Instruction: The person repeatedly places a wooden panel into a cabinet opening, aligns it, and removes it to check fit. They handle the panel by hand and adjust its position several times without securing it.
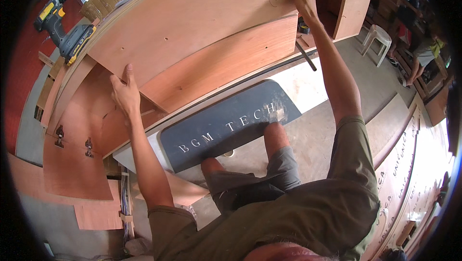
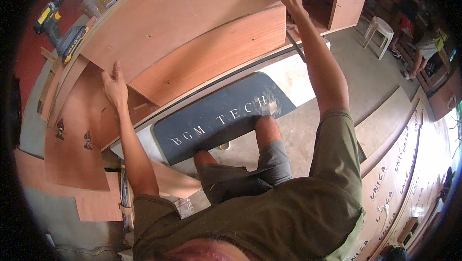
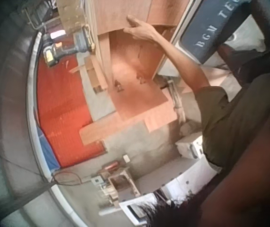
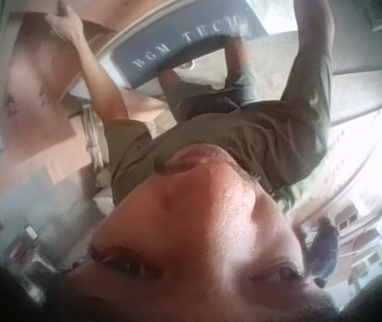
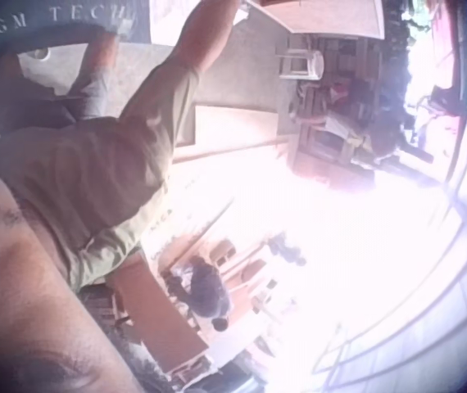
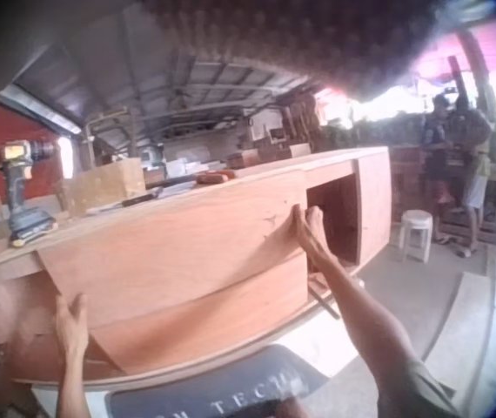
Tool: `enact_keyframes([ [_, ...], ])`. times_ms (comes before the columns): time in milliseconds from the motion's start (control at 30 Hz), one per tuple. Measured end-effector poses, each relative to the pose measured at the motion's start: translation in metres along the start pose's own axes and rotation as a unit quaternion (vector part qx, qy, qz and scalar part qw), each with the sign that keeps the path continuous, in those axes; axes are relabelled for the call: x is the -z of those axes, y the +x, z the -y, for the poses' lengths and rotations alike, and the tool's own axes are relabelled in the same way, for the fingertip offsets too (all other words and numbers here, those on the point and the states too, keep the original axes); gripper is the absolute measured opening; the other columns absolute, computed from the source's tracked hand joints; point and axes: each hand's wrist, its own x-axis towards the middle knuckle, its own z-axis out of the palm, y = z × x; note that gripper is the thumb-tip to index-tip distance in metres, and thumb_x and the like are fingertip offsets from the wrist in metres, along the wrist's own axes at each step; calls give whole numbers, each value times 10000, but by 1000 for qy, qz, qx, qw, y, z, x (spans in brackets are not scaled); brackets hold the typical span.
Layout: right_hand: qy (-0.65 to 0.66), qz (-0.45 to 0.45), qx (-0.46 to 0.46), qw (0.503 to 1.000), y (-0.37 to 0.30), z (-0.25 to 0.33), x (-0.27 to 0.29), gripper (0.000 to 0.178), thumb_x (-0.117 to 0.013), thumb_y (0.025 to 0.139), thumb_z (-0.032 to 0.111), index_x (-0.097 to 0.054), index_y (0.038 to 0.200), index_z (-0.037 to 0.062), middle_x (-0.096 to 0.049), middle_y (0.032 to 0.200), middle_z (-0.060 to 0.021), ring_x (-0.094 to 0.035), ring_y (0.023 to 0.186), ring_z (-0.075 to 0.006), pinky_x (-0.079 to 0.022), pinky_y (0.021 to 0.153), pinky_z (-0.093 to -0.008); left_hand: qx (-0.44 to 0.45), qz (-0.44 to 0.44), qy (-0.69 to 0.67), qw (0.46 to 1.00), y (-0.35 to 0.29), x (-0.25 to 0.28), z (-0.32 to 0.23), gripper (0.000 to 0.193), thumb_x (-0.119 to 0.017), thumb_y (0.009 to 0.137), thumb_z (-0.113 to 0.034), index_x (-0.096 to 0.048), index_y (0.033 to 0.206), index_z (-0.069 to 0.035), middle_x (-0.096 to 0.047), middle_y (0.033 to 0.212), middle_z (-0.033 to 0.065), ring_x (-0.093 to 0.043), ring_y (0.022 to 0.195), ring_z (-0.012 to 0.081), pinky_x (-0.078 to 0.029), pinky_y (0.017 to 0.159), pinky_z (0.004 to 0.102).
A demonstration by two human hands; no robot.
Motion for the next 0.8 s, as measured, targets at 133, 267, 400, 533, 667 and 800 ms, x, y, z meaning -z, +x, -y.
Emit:
enact_keyframes([
  [133,-47,23,25,998,3,-23,-7,785,-492,1033,637,-589,1142,-134,-602,1151,-325,-608,1106,-407,-490,960,-478,-1,-15,-25,1000,-6,-7,2,814,-533,931,-772,-558,1039,34,-687,939,297,-671,921,517,-511,799,591],
  [267,-12,-38,19,999,-2,-19,-14,771,-532,1024,625,-594,1116,-138,-607,1153,-328,-619,1080,-415,-499,939,-492,-32,-33,25,999,3,-20,13,801,-532,948,-747,-560,1063,46,-643,1001,298,-643,959,508,-498,833,589],
  [400,-12,-11,-20,1000,-11,0,-15,743,-560,996,617,-551,1184,-101,-534,1265,-357,-557,1171,-496,-442,1041,-513,-36,-28,54,997,7,-16,12,775,-563,961,-701,-566,1093,62,-595,1057,296,-616,1005,488,-492,864,570],
  [533,-23,-42,-30,998,-14,4,-18,749,-548,1000,605,-546,1207,-115,-538,1269,-367,-552,1193,-497,-437,1050,-523,-70,-36,46,996,7,-13,8,746,-602,958,-666,-583,1098,67,-613,1057,300,-626,1011,485,-502,857,561],
  [667,-56,-49,-37,997,-9,0,-26,733,-570,985,593,-591,1191,-110,-570,1260,-367,-577,1183,-501,-453,1037,-542,-67,-46,51,995,9,-9,7,723,-635,949,-636,-612,1149,58,-631,1094,313,-628,1033,499,-514,876,560],
  [800,-102,-76,-13,992,1,-6,-15,717,-625,972,529,-665,765,-157,-652,703,-333,-722,711,-386,-528,676,-538,-68,-48,33,996,7,-16,5,712,-684,930,-600,-598,1246,33,-634,1129,328,-638,1055,511,-531,873,566],
])
